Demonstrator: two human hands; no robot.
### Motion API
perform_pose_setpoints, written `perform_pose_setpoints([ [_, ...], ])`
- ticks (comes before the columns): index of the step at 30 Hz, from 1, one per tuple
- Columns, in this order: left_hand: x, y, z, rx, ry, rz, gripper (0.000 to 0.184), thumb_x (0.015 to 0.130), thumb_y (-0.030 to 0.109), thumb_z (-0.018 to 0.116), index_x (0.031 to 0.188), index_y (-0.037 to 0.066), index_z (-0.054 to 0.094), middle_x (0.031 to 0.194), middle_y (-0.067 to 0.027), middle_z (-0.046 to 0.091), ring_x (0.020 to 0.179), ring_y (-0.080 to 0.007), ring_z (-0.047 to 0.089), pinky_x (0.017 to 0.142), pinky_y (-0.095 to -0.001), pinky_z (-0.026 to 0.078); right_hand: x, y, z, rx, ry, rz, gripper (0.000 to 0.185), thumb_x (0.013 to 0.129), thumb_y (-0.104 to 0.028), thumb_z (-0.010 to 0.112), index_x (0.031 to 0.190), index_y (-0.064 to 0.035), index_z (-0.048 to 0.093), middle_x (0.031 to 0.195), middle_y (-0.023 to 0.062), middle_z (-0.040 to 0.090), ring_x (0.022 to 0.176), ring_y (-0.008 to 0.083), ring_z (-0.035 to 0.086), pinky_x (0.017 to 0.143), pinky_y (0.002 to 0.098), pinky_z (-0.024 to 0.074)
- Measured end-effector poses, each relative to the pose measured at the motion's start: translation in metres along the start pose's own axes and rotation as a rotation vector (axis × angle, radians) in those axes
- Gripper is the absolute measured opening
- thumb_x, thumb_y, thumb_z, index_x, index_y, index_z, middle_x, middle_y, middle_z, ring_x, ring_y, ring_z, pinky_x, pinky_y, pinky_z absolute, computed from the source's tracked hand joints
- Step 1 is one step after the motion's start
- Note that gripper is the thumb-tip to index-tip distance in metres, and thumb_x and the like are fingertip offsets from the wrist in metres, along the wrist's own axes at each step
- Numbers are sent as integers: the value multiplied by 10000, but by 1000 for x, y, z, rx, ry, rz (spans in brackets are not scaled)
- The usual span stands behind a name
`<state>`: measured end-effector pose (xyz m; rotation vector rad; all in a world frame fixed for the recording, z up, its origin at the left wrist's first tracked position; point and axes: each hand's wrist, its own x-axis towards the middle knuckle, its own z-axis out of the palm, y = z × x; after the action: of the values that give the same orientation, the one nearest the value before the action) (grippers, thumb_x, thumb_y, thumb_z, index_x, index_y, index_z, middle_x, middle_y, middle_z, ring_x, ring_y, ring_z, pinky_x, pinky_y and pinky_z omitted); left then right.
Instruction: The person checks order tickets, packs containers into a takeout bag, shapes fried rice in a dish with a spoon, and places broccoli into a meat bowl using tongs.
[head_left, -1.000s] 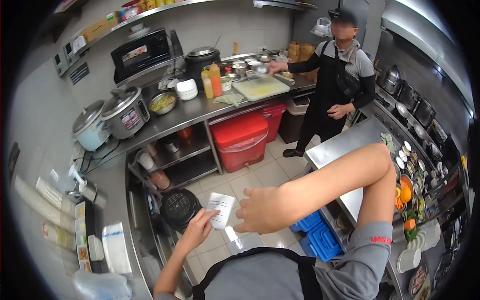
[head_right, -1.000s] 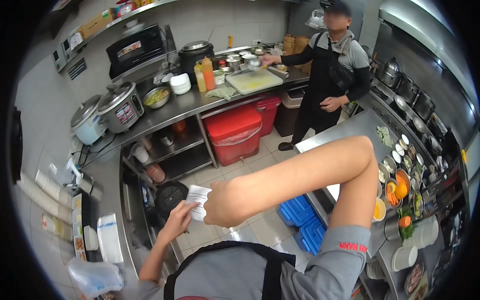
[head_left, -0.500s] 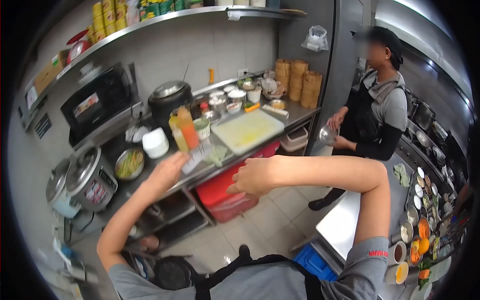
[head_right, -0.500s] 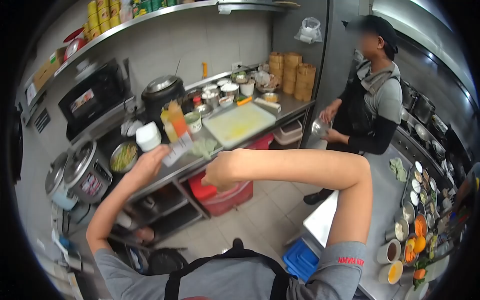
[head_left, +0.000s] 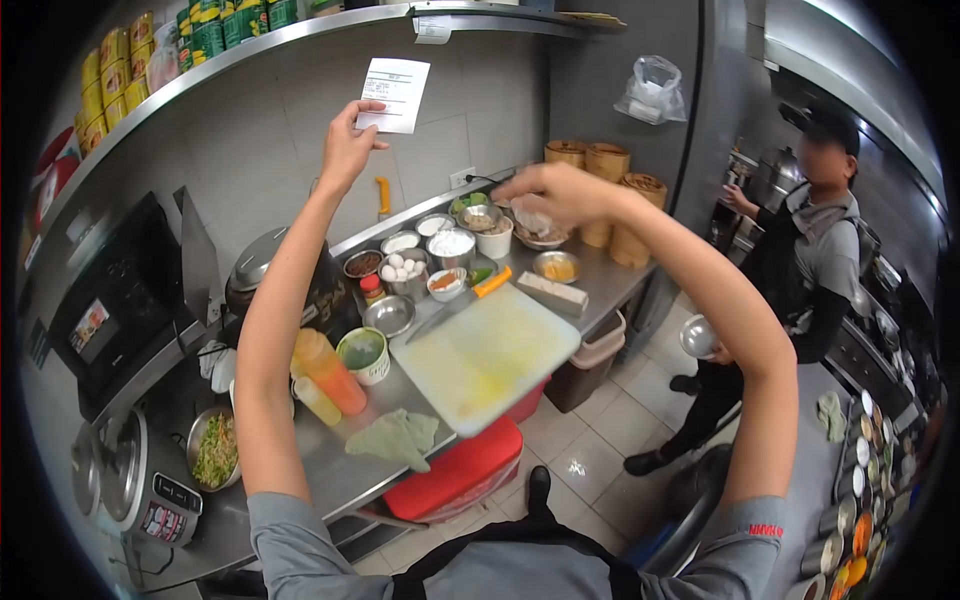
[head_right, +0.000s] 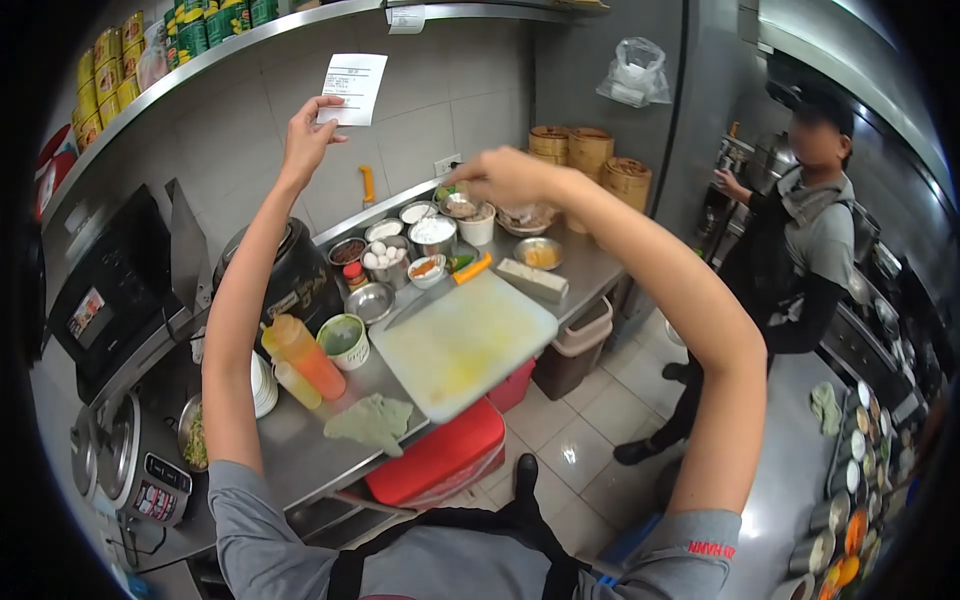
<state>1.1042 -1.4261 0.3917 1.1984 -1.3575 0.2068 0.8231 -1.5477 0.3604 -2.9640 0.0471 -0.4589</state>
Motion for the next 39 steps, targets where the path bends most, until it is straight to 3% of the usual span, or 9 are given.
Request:
perform_pose_setpoints([
  [11,164,-103,63,22,132,-70,347,813,-71,434,1125,22,554,1170,-120,514,928,-142,567,720,-245,536,297,224,-77,997,554,56,295,862,-152,484,1136,-181,587,1298,70,432,1233,226,301,973,446,259],
  [18,219,-130,107,43,97,-72,371,808,-71,444,1164,2,518,1213,-139,473,963,-174,562,768,-262,536,360,291,-78,1374,661,-64,279,782,-3,540,1036,-77,628,1104,55,569,1057,206,465,954,418,323],
  [20,227,-137,125,17,81,-105,368,806,-69,449,1163,-12,513,1220,-144,466,974,-182,559,774,-263,534,346,317,-80,1392,803,24,242,728,92,522,933,19,629,965,109,609,811,181,582,782,351,515],
  [28,291,-153,162,-19,137,-69,420,783,-81,433,1203,-69,439,1234,-230,425,922,-220,598,812,-265,519,342,375,-117,1322,898,-9,248,755,107,491,978,65,592,985,162,582,820,212,584,778,349,519],
  [30,313,-172,165,-178,140,-42,390,755,-84,449,1141,-67,504,1141,-237,514,834,-257,635,665,-276,522,350,383,-121,1405,848,-87,311,771,62,499,1079,58,540,1044,129,559,899,210,553,876,436,451],
  [32,296,-156,163,-12,19,48,380,784,-33,509,1163,-25,488,1107,-155,537,903,-225,597,739,-287,542,351,407,-125,1461,669,-95,368,785,-74,560,1150,-64,515,1040,67,555,967,169,495,810,382,412],
  [34,255,-135,160,209,148,183,429,645,211,716,999,16,572,726,-93,625,701,-213,615,605,-296,515,340,388,-122,1257,871,71,370,783,-162,578,1140,-88,513,1025,65,541,947,194,493,766,327,400],
  [36,247,-168,167,634,142,528,702,561,411,740,1090,-3,536,1078,-203,550,1037,-300,492,883,-364,405,322,378,-126,1268,855,-5,458,776,-136,592,1201,-70,436,1145,101,476,1065,234,437,860,383,371],
  [39,244,-178,179,603,-278,338,902,483,533,746,1075,-98,493,1108,-263,479,1055,-365,432,907,-403,357,321,353,-132,1345,923,-252,523,852,-164,529,1288,-19,280,1255,174,387,1207,299,337,990,450,291],
])
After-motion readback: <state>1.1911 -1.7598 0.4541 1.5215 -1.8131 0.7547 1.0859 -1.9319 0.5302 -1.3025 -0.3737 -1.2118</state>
